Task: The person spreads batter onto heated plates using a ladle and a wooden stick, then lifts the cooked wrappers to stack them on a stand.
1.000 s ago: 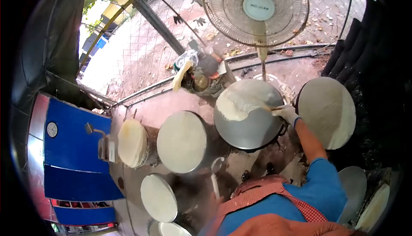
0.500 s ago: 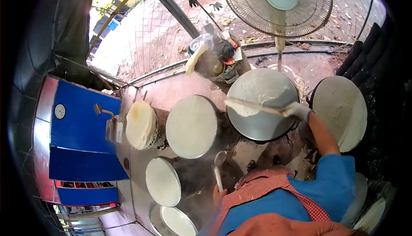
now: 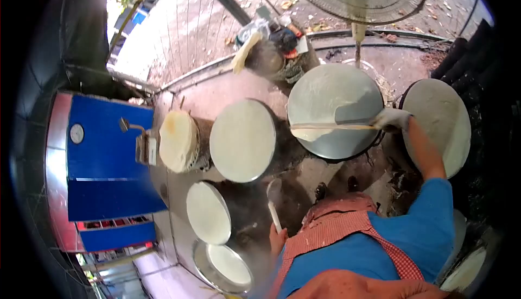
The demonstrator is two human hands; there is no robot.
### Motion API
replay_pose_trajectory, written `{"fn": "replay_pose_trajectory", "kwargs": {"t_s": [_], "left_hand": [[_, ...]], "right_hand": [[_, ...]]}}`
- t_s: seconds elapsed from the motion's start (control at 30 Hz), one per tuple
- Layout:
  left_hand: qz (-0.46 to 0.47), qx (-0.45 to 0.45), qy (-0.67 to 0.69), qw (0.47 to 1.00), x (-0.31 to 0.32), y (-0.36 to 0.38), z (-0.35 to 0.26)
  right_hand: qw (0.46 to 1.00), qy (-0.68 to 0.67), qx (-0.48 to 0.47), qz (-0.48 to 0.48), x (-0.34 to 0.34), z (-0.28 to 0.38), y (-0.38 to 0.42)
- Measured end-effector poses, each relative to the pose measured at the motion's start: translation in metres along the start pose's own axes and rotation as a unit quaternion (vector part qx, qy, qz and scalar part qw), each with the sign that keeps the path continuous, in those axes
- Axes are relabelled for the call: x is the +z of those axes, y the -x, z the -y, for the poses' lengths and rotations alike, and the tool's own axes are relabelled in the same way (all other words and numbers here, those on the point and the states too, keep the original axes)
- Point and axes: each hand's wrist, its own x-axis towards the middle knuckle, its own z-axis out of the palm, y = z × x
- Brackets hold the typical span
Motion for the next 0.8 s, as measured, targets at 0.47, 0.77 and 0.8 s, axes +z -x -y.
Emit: {"fn": "replay_pose_trajectory", "kwargs": {"t_s": [0.47, 0.77, 0.8], "left_hand": [[0.021, -0.030, 0.031, 0.999, -0.055, 0.008, 0.003], [0.188, -0.079, 0.096, 0.974, -0.124, -0.024, -0.003], [0.201, -0.080, 0.087, 0.972, -0.134, -0.025, -0.004]], "right_hand": [[0.976, 0.074, 0.195, -0.061, 0.028, 0.040, 0.080], [0.855, -0.086, 0.030, -0.511, 0.353, -0.100, 0.093], [0.844, -0.039, 0.071, -0.531, 0.381, -0.014, 0.056]]}}
